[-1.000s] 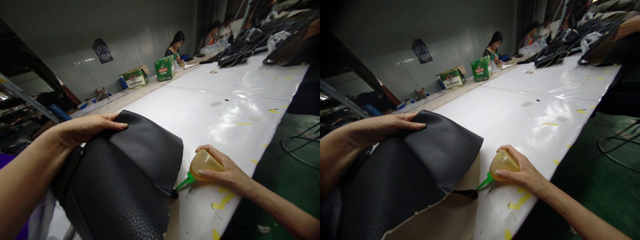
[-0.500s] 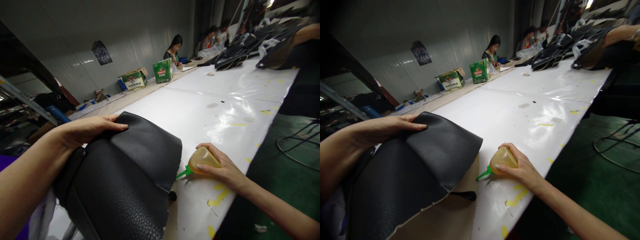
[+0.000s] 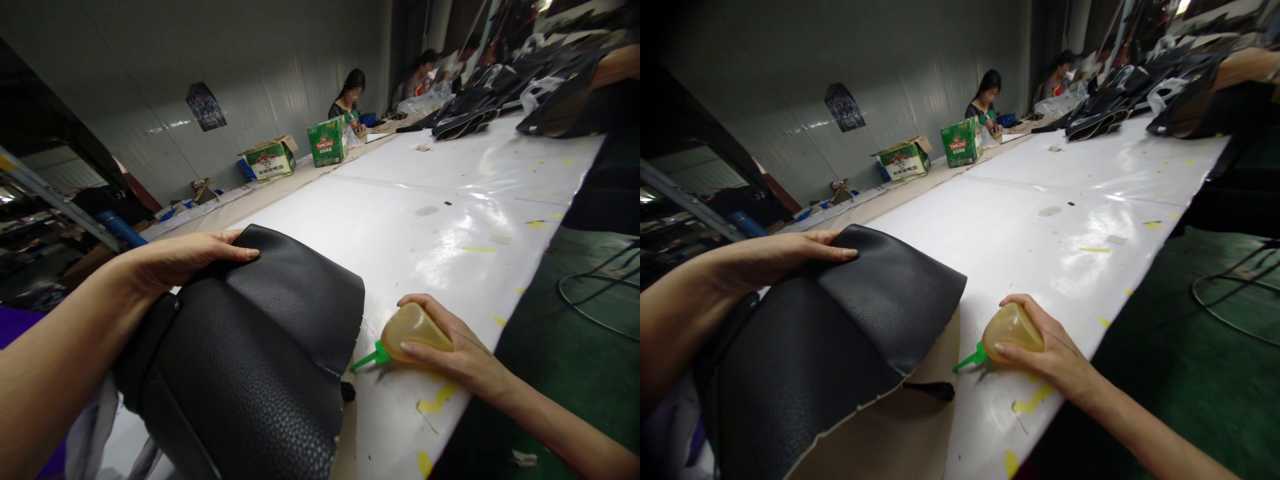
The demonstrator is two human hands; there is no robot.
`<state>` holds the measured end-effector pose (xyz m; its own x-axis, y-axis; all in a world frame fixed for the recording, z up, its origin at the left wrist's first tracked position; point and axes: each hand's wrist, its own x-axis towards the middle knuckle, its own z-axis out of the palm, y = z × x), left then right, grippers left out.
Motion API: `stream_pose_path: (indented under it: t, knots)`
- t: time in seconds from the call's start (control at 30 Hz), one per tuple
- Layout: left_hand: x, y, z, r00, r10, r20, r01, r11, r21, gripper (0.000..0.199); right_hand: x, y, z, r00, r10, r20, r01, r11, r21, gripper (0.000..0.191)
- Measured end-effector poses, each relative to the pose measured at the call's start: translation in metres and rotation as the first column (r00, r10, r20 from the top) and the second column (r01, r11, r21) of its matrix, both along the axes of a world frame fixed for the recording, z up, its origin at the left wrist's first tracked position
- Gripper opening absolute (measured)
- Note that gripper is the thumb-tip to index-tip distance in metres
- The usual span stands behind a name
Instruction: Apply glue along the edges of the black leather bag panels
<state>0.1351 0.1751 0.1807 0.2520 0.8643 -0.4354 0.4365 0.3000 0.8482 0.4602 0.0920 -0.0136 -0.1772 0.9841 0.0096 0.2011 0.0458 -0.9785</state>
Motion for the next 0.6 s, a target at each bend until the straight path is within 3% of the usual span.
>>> stream_pose_path:
  t: [0.1, 0.27, 0.4, 0.6]
  knots:
    - [0.001, -0.002, 0.000, 1.000, -0.010, -0.008, 0.010, 1.000, 0.015, 0.044, 0.001, 0.000, -0.001, 0.998, 0.054, -0.025, -0.054, 0.998, -0.024, 0.051]
    - [0.000, 0.002, -0.001, 0.999, 0.023, -0.028, -0.023, 1.000, -0.011, 0.039, 0.003, 0.002, -0.003, 1.000, 0.012, 0.005, -0.013, 1.000, 0.021, 0.050]
    - [0.000, 0.004, -0.002, 0.998, 0.051, -0.045, -0.052, 0.999, -0.013, 0.036, 0.002, 0.000, -0.004, 0.998, 0.054, -0.011, -0.054, 0.998, -0.012, 0.052]
    - [0.001, 0.003, -0.001, 0.998, 0.054, -0.036, -0.054, 0.998, -0.018, 0.036, 0.006, 0.010, -0.003, 0.998, -0.025, 0.054, 0.022, 0.999, 0.045, 0.052]
